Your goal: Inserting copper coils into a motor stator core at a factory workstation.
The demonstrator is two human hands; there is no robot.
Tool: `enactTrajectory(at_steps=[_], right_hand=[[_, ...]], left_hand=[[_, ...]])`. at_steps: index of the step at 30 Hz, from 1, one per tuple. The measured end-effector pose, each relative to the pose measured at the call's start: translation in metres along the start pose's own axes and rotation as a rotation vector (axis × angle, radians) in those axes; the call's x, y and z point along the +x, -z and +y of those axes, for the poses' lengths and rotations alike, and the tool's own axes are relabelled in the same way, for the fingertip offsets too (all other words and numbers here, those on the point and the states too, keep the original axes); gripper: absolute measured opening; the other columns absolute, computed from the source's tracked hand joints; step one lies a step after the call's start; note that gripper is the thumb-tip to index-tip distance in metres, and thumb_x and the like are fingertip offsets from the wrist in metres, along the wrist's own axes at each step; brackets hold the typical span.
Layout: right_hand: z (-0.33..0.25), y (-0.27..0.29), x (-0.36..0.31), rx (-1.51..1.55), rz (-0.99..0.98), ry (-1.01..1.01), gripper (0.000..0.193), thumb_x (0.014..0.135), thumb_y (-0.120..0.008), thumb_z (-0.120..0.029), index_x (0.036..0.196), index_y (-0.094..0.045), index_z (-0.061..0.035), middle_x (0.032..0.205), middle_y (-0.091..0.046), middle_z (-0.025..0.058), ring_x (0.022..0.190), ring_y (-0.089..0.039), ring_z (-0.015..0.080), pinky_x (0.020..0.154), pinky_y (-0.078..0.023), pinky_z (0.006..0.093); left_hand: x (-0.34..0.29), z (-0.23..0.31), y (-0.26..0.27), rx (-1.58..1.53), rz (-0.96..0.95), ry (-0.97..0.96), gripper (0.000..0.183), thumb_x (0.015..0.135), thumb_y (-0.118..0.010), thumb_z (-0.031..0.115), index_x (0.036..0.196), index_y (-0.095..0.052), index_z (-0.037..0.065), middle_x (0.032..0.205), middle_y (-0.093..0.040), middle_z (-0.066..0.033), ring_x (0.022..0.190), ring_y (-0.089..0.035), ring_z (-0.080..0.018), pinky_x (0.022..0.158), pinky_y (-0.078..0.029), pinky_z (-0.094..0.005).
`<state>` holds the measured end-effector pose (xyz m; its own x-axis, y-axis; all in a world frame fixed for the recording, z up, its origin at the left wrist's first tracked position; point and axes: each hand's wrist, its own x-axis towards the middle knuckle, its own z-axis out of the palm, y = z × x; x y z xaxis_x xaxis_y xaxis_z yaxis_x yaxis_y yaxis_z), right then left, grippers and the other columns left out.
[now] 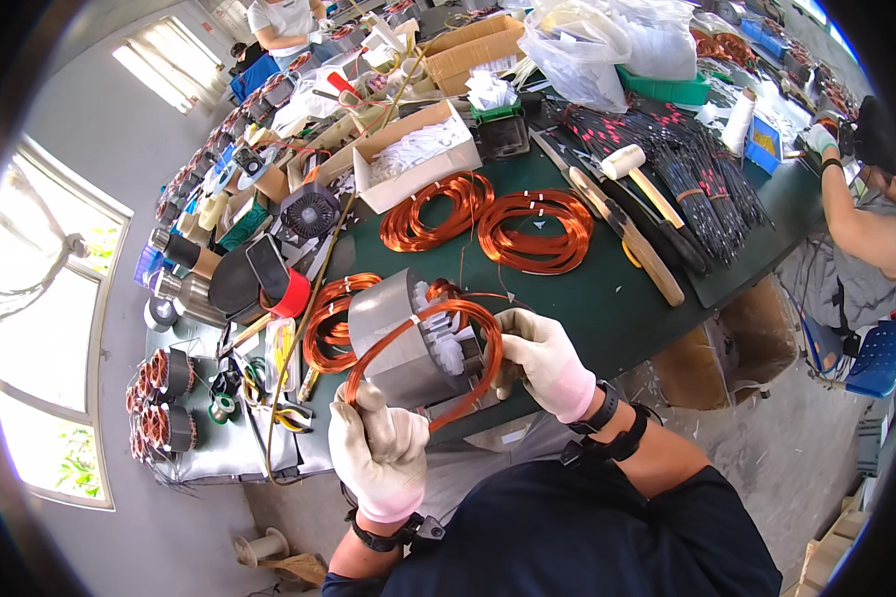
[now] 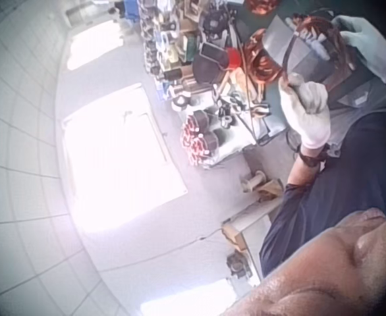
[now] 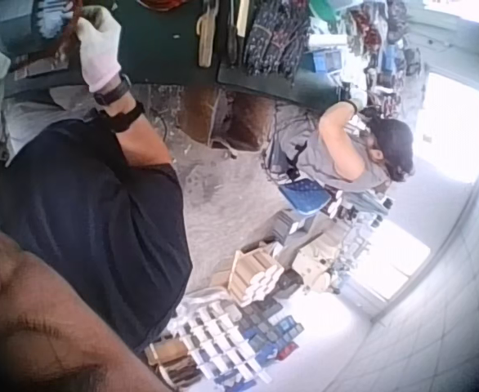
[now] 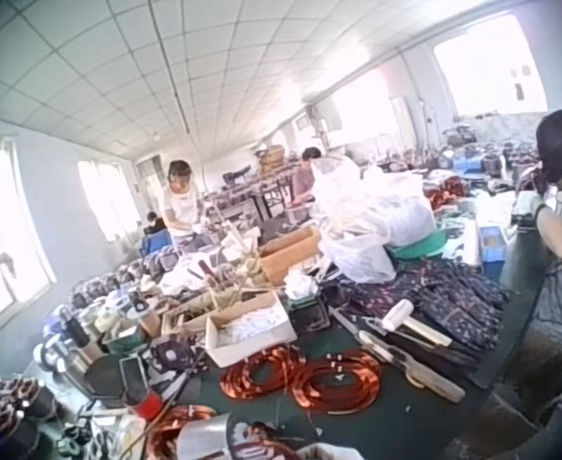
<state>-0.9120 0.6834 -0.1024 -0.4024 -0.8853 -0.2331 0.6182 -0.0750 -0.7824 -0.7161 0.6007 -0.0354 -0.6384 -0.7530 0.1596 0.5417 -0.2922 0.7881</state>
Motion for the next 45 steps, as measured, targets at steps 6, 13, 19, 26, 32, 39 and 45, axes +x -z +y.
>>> enactTrajectory(at_steps=[6,13,19,26,32,39,45], right_hand=[[-0.008,-0.006,-0.016,-0.01,0.038,0.06,0.025,0.099,-0.059,-0.001,0.122,-0.06,0.0062,0.096,-0.069,0.0132,0.07,-0.069,0.0133,0.06,-0.058,0.0261],[-0.032,-0.027,-0.025,-0.882,-0.15,0.904,0.036,0.083,-0.07,0.004,0.119,-0.068,0.0039,0.116,-0.071,0.0225,0.107,-0.07,0.0396,0.092,-0.057,0.0381],[-0.032,-0.014,-0.019,-0.984,-0.152,1.04,0.03,0.089,-0.069,-0.003,0.118,-0.067,0.0011,0.114,-0.072,0.0207,0.103,-0.072,0.0373,0.089,-0.059,0.0412],[-0.067,-0.032,-0.002,-1.17,-0.2,1.389,0.047,0.08,-0.075,-0.012,0.126,-0.068,-0.014,0.089,-0.064,0.0028,0.08,-0.067,0.0243,0.068,-0.055,0.0356],[-0.082,-0.043,-0.023,-1.134,-0.189,1.303,0.04,0.079,-0.078,-0.011,0.118,-0.073,-0.015,0.081,-0.061,0.0025,0.073,-0.065,0.0202,0.06,-0.052,0.0341],[-0.093,-0.047,-0.031,-0.676,-0.236,0.984,0.013,0.085,-0.079,0.0,0.098,-0.077,0.0003,0.083,-0.069,0.0107,0.074,-0.068,0.0234,0.065,-0.053,0.0306],[-0.082,-0.051,-0.026,-0.987,0.035,1.458,0.028,0.072,-0.08,-0.003,0.1,-0.076,-0.0019,0.095,-0.07,0.0064,0.083,-0.067,0.0205,0.065,-0.053,0.0316]], left_hand=[[0.003,-0.009,0.001,0.061,-0.085,-0.02,0.04,0.114,-0.041,0.04,0.121,-0.055,0.002,0.058,-0.039,0.0052,0.049,-0.039,-0.0103,0.056,-0.042,-0.0325],[0.0,0.002,-0.016,-0.019,-0.261,0.178,0.034,0.103,-0.064,0.033,0.108,-0.056,0.001,0.06,-0.042,0.0031,0.048,-0.037,-0.0099,0.053,-0.039,-0.0317],[0.011,0.016,-0.022,0.147,-0.067,0.112,0.009,0.093,-0.052,0.004,0.098,-0.053,-0.003,0.068,-0.044,0.0002,0.049,-0.03,-0.0066,0.049,-0.03,-0.0265],[0.026,0.028,-0.045,0.763,-0.146,0.156,0.009,0.09,-0.057,0.005,0.09,-0.061,-0.003,0.062,-0.055,-0.0021,0.051,-0.049,-0.01,0.052,-0.04,-0.0259],[0.033,0.016,-0.016,1.548,-0.117,-0.714,0.028,0.08,-0.066,-0.004,0.108,-0.069,-0.001,0.086,-0.073,-0.012,0.068,-0.07,-0.0254,0.071,-0.055,-0.0334],[0.032,0.032,-0.032,1.642,-0.165,-0.471,0.017,0.086,-0.062,0.0,0.103,-0.066,0.0,0.076,-0.067,-0.0119,0.063,-0.067,-0.0285,0.063,-0.051,-0.0366],[0.042,0.02,-0.02,1.565,-0.151,-0.705,0.015,0.088,-0.059,0.0,0.102,-0.066,-0.001,0.07,-0.065,-0.011,0.058,-0.064,-0.0273,0.061,-0.051,-0.0352]])
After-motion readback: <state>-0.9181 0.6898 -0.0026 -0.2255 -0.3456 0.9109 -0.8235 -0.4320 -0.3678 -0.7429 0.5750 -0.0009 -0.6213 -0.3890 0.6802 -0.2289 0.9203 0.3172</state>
